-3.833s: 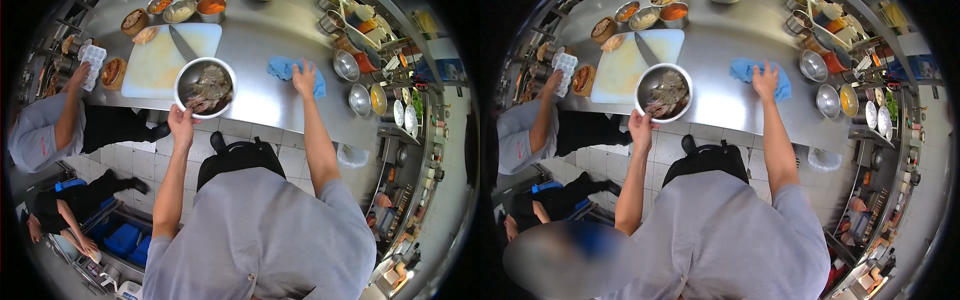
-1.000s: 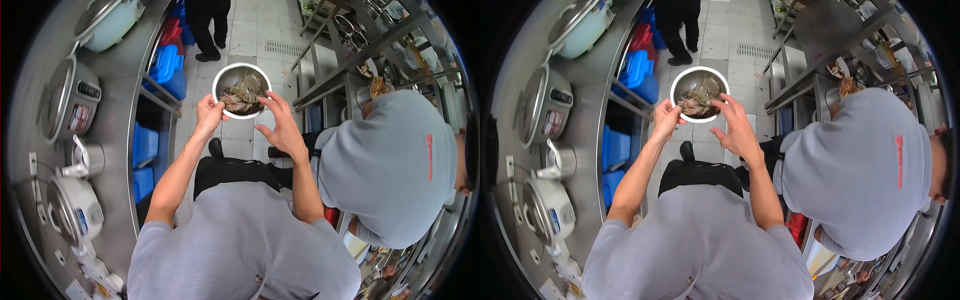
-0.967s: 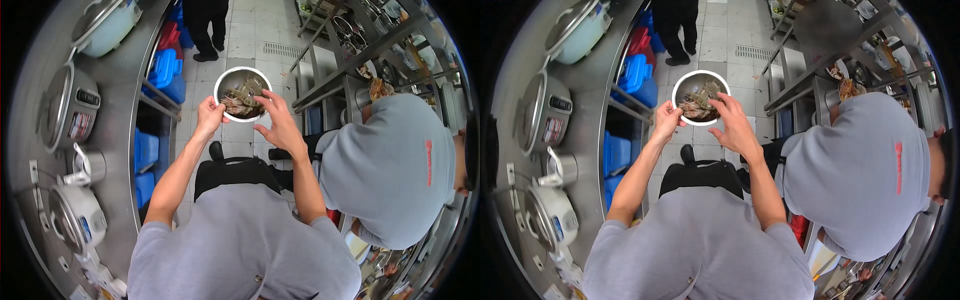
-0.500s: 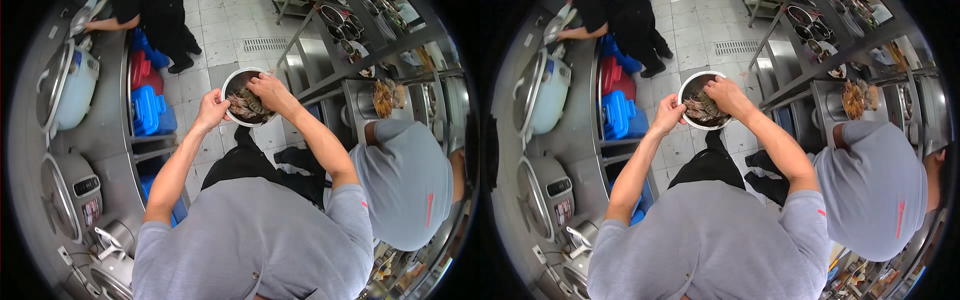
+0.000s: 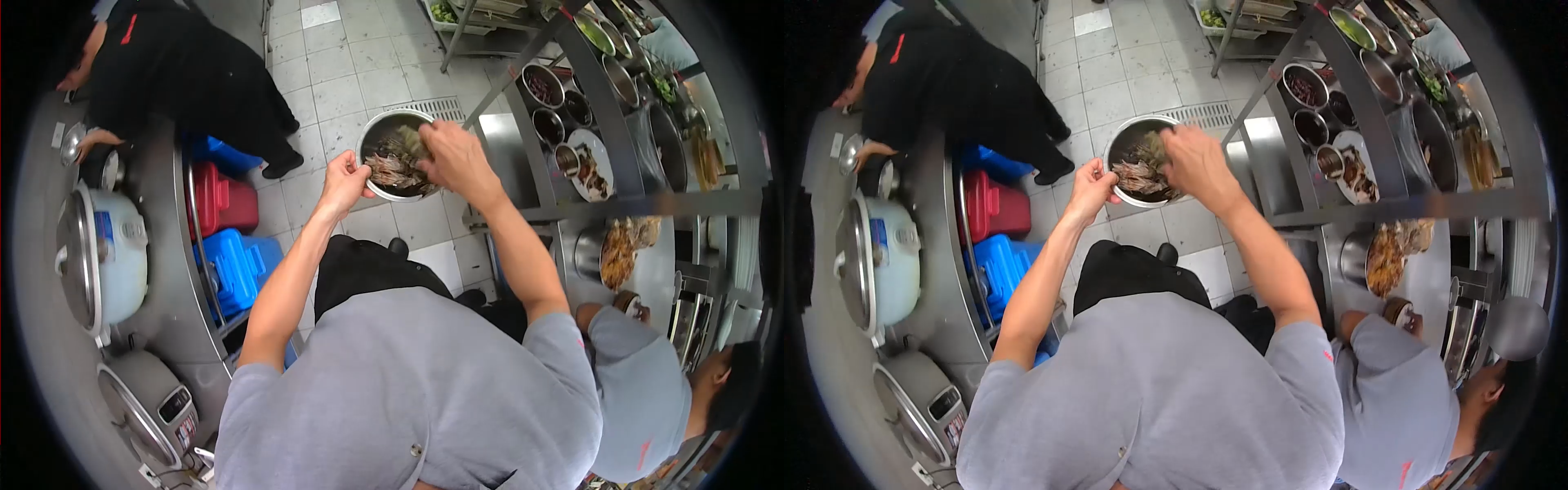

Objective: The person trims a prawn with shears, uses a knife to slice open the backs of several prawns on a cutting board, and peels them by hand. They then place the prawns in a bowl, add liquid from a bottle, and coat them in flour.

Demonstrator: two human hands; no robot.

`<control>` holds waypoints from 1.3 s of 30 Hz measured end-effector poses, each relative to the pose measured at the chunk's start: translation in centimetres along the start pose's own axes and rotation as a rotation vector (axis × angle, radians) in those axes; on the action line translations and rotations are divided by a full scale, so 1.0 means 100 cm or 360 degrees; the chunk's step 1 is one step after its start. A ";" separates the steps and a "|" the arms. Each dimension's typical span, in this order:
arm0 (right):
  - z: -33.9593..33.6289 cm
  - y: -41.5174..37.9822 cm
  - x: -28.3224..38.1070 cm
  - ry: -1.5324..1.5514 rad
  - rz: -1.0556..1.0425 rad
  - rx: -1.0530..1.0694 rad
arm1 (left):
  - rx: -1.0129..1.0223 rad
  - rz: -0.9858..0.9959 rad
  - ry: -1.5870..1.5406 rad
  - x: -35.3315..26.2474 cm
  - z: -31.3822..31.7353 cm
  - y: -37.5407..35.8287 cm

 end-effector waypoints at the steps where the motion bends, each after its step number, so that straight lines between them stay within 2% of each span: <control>1: -0.005 0.010 -0.003 0.0130 0.0035 0.0161 | 0.0000 0.0004 0.0011 -0.006 -0.002 0.019; 4: 0.010 0.057 -0.038 0.0507 0.0266 -0.0043 | 0.0057 0.0003 0.0062 -0.021 -0.004 0.082; 7: 0.060 0.108 -0.080 0.0619 0.0315 -0.0311 | 0.0159 0.0009 0.0086 -0.034 -0.002 0.154; 10: 0.104 0.155 -0.102 0.0359 0.0512 -0.0403 | 0.0311 0.0081 0.0239 -0.061 -0.002 0.234; 15: 0.121 0.237 -0.124 0.0599 0.1043 -0.0653 | 0.0397 0.0458 0.0888 -0.155 0.012 0.328; 18: 0.129 0.284 -0.148 0.0853 0.1149 -0.1064 | 0.0425 0.1038 0.1316 -0.197 0.033 0.380; 22: 0.117 0.342 -0.186 0.1125 0.1139 -0.1542 | 0.0486 0.1442 0.1531 -0.252 0.079 0.424; 26: 0.108 0.387 -0.241 0.1263 0.1128 -0.1826 | 0.0621 0.1547 0.1806 -0.295 0.134 0.451; 28: 0.109 0.408 -0.270 0.1537 0.1051 -0.2027 | 0.0695 0.1765 0.1923 -0.302 0.161 0.465; 35: 0.104 0.461 -0.351 0.1984 0.0925 -0.2162 | 0.0719 0.2197 0.2136 -0.323 0.240 0.506; 39: 0.097 0.464 -0.390 0.2037 0.0942 -0.2196 | 0.0807 0.2288 0.2051 -0.323 0.271 0.532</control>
Point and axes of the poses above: each hand's wrist, its own y-axis towards the middle knuckle, its own z-axis out of the palm, x = y × z, the point moved 2 cm from there along y, towards the middle knuckle, and after that the axes turned 3 degrees about y, right-handed, at the moved point
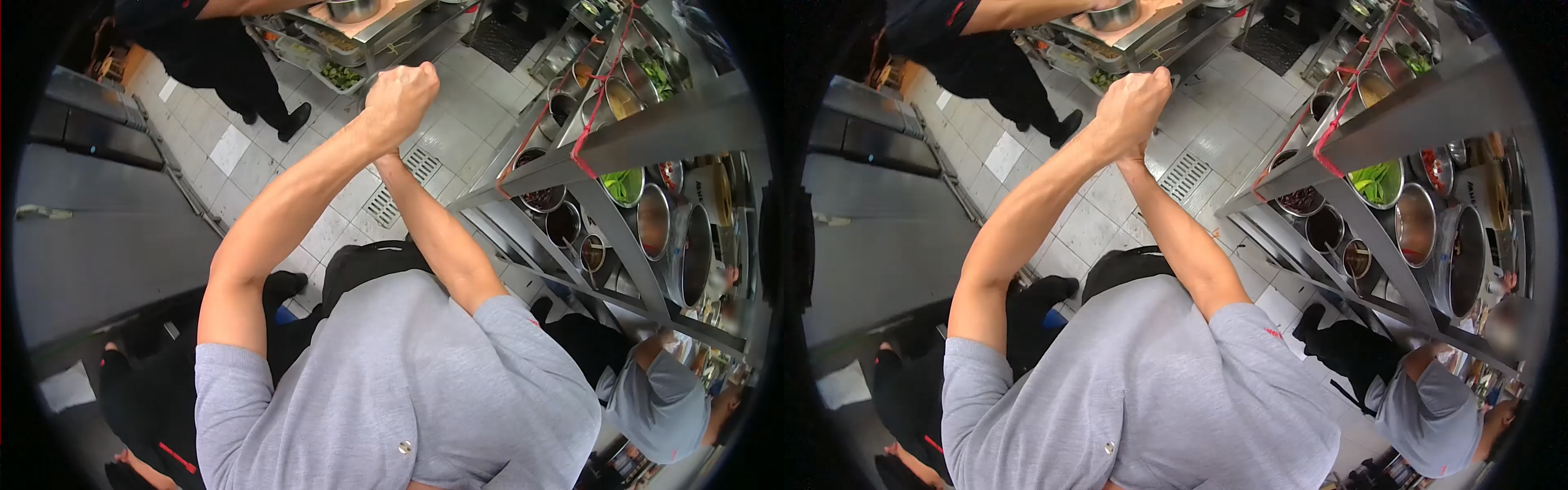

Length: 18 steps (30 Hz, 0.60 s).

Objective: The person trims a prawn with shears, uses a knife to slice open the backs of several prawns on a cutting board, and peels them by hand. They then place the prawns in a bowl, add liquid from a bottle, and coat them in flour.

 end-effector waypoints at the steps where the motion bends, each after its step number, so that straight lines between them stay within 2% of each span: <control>1: -0.003 0.009 0.000 -0.0007 -0.0005 -0.0026 | 0.0003 0.0037 -0.0024 0.003 0.003 0.007; 7: -0.030 0.053 0.007 -0.0296 -0.0177 -0.0358 | 0.0096 0.0026 -0.0270 0.028 0.031 0.042; 8: -0.038 0.061 0.010 -0.0428 -0.0216 -0.0453 | 0.0101 0.0023 -0.0325 0.039 0.034 0.047; 9: -0.046 0.069 0.006 -0.0576 -0.0238 -0.0546 | 0.0286 -0.0141 -0.0506 0.058 0.047 0.050; 10: -0.059 0.081 -0.005 -0.0747 -0.0252 -0.0642 | 0.0266 -0.0300 -0.0681 0.076 0.061 0.049; 11: -0.053 0.078 0.023 -0.1151 -0.0108 -0.0682 | 0.0229 -0.0346 -0.0890 0.095 0.069 0.044; 12: -0.058 0.084 0.028 -0.1299 -0.0023 -0.0562 | 0.0210 -0.0381 -0.1020 0.115 0.087 0.039; 14: -0.060 0.090 0.043 -0.1607 0.0138 -0.0263 | 0.0361 -0.0741 -0.1661 0.148 0.138 0.020; 17: -0.055 0.100 0.056 -0.1914 0.0271 0.0116 | 0.0561 -0.0942 -0.2286 0.171 0.191 0.002; 18: -0.054 0.101 0.057 -0.2000 -0.0037 0.0110 | 0.0589 -0.1075 -0.2422 0.172 0.195 0.000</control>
Point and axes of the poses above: each hand's wrist, its own y-axis towards the middle knuckle, its own z-axis out of the palm, x = y × z, the point moved 2 cm from there along y, towards the middle knuckle, and after that the axes turned 3 degrees about y, right-handed, at the moved point
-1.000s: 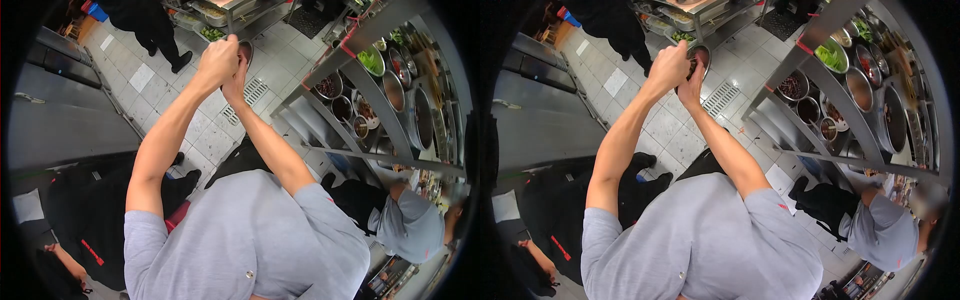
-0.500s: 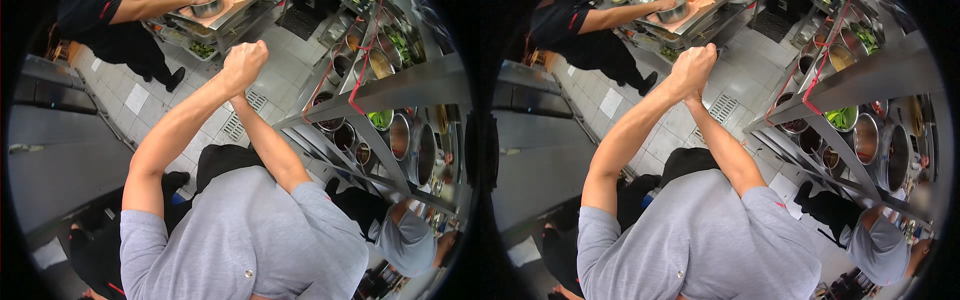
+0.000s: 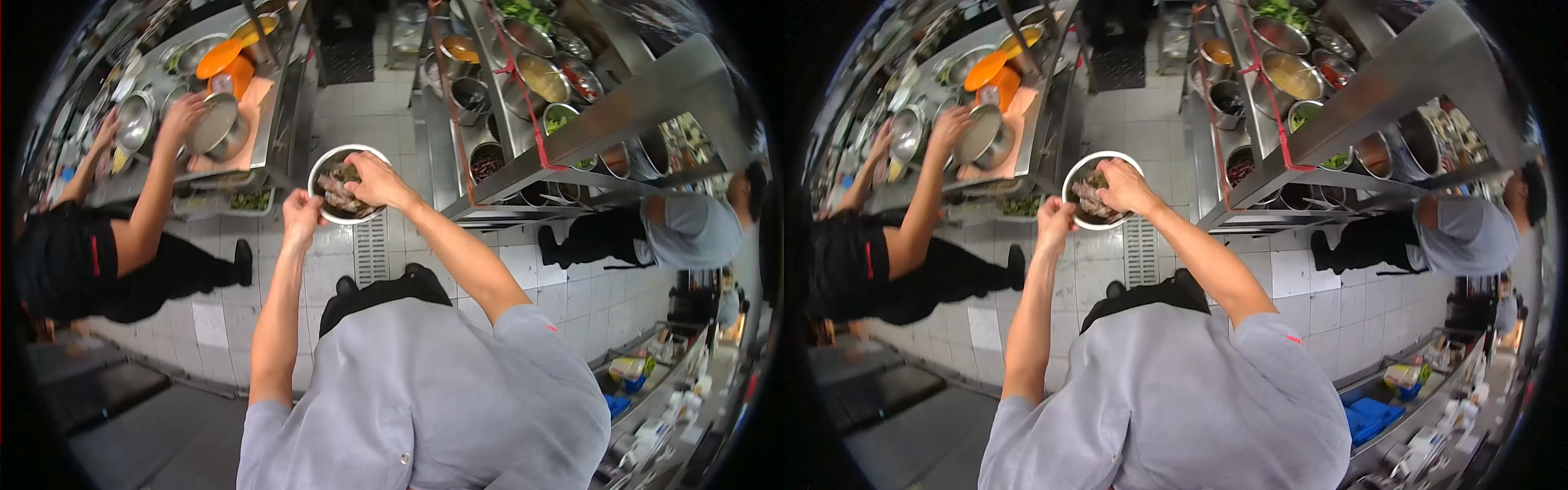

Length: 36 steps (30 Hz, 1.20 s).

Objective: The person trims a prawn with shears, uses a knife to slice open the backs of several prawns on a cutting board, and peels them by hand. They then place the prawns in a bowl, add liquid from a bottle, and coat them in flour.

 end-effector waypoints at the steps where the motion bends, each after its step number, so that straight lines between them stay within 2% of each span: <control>1: -0.010 0.004 0.009 0.0043 -0.0007 -0.0083 | -0.0001 -0.0074 -0.0087 0.011 -0.003 0.008; 3: -0.031 0.010 0.031 0.0137 -0.0030 -0.0227 | 0.0045 -0.0152 -0.0163 0.026 -0.011 0.019; 4: -0.043 0.008 0.046 0.0160 0.0062 -0.0391 | 0.0034 -0.0144 -0.0156 0.020 -0.010 0.015; 7: -0.091 0.005 0.080 -0.0015 0.0356 -0.0426 | 0.0045 -0.0070 -0.0085 0.010 -0.013 0.014; 11: -0.110 0.009 0.027 -0.0203 -0.0229 -0.0831 | 0.0099 -0.0080 -0.0107 0.009 -0.023 0.024; 12: -0.113 0.009 0.016 -0.0040 -0.0002 -0.0757 | 0.0101 -0.0112 -0.0103 0.008 -0.024 0.026; 15: -0.119 0.011 -0.014 -0.0056 0.0505 -0.0651 | 0.0114 -0.0154 -0.0209 0.010 -0.025 0.035; 16: -0.115 0.010 -0.032 -0.0162 0.0300 -0.0787 | 0.0110 -0.0152 -0.0236 0.010 -0.024 0.038; 20: -0.102 0.017 -0.091 -0.0021 0.0730 -0.0659 | 0.0036 -0.0118 -0.0340 0.007 -0.031 0.057; 23: -0.098 0.028 -0.118 0.0020 0.0841 -0.0712 | -0.0048 -0.0116 -0.0322 0.000 -0.043 0.071; 26: -0.108 0.047 -0.151 0.0077 0.0899 -0.1049 | -0.0110 -0.0141 -0.0270 -0.004 -0.061 0.088; 29: -0.138 0.067 -0.203 0.0074 0.0815 -0.1396 | -0.0263 -0.0152 -0.0227 -0.008 -0.063 0.102; 31: -0.164 0.079 -0.233 -0.0214 0.0831 -0.1421 | -0.0320 -0.0139 -0.0197 -0.016 -0.057 0.112; 33: -0.188 0.088 -0.269 -0.0284 0.1128 -0.1440 | -0.0386 -0.0171 -0.0195 -0.015 -0.054 0.122; 34: -0.200 0.083 -0.325 -0.0335 0.1089 -0.1533 | -0.0426 -0.0175 -0.0199 -0.014 -0.048 0.124; 36: -0.218 0.084 -0.357 -0.0828 0.1132 -0.1274 | -0.0447 -0.0212 -0.0213 -0.017 -0.042 0.132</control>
Point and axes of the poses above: each hand's wrist, its own y-axis towards the middle knuckle, its own z-axis out of the palm, x = y × z, the point moved 2 cm from there along y, towards the middle knuckle, and after that the axes turned 3 degrees about y, right-handed, at the moved point
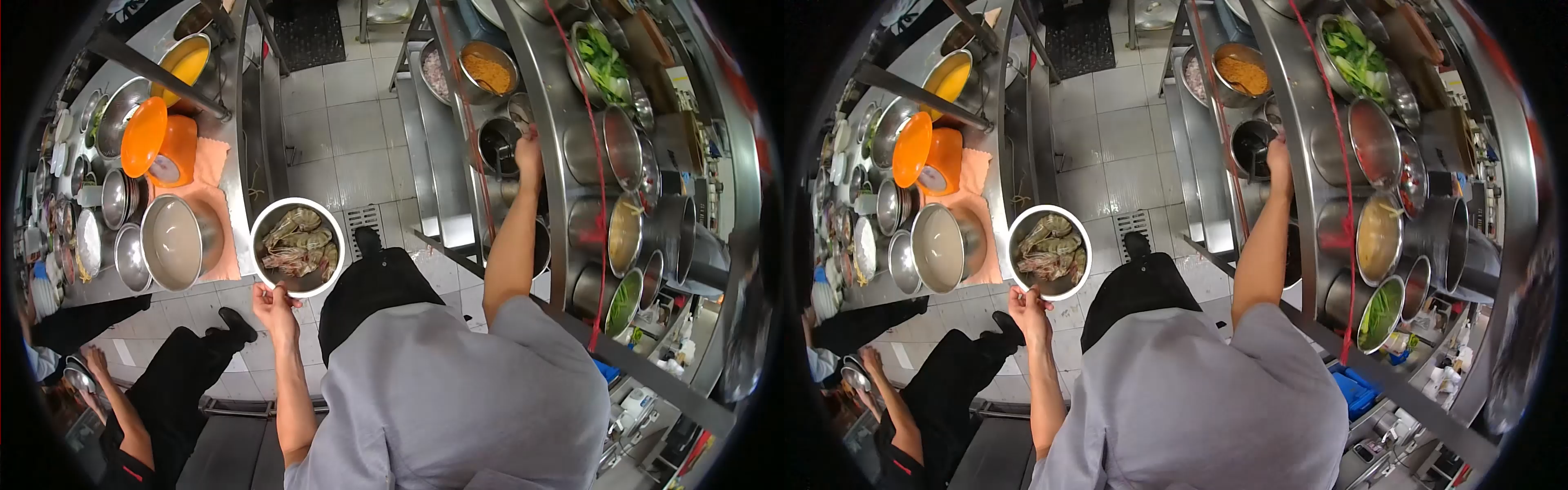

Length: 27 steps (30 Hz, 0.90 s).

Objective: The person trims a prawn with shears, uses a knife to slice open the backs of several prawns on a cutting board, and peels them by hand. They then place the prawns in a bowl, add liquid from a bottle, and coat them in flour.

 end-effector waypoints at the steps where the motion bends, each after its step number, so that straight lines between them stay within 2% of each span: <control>1: 0.012 0.017 -0.019 -0.0187 -0.0112 -0.0001 | -0.0011 -0.0014 -0.0007 -0.001 0.002 0.001; 4: 0.069 0.076 -0.114 -0.0394 -0.0393 -0.0170 | 0.0010 -0.0021 -0.0059 -0.001 0.007 0.012; 6: 0.083 0.093 -0.140 -0.0808 -0.0589 -0.0184 | 0.0012 -0.0052 -0.0048 -0.006 0.011 0.018; 8: 0.093 0.107 -0.140 -0.1045 -0.0603 -0.0036 | 0.0021 -0.0058 -0.0026 -0.015 0.015 0.022; 10: 0.098 0.118 -0.129 -0.1202 -0.0494 0.0296 | 0.0043 -0.0039 0.0004 -0.024 0.017 0.027; 13: 0.103 0.128 -0.119 -0.1340 -0.0373 0.0735 | 0.0047 -0.0009 0.0041 -0.036 0.019 0.032; 15: 0.104 0.132 -0.115 -0.1371 -0.0354 0.0895 | 0.0071 0.0015 0.0024 -0.039 0.017 0.035; 18: 0.105 0.139 -0.114 -0.1366 -0.0388 0.0959 | 0.0060 0.0009 0.0000 -0.043 0.018 0.035; 20: 0.116 0.147 -0.136 -0.1366 -0.0493 0.0959 | 0.0062 0.0005 -0.0011 -0.043 0.018 0.034; 25: 0.128 0.163 -0.175 -0.1326 -0.0557 0.1264 | 0.0046 0.0001 0.0001 -0.041 0.014 0.032; 27: 0.124 0.170 -0.183 -0.1452 -0.0464 0.1140 | 0.0036 -0.0007 0.0000 -0.040 0.013 0.029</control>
Point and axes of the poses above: each hand's wrist, its own y-axis towards the middle knuckle, its own z-axis out of the palm, x = y × z, the point moved 2 cm from there along y, towards the middle knuckle, and after that the axes turned 3 degrees about y, right-handed, at the moved point
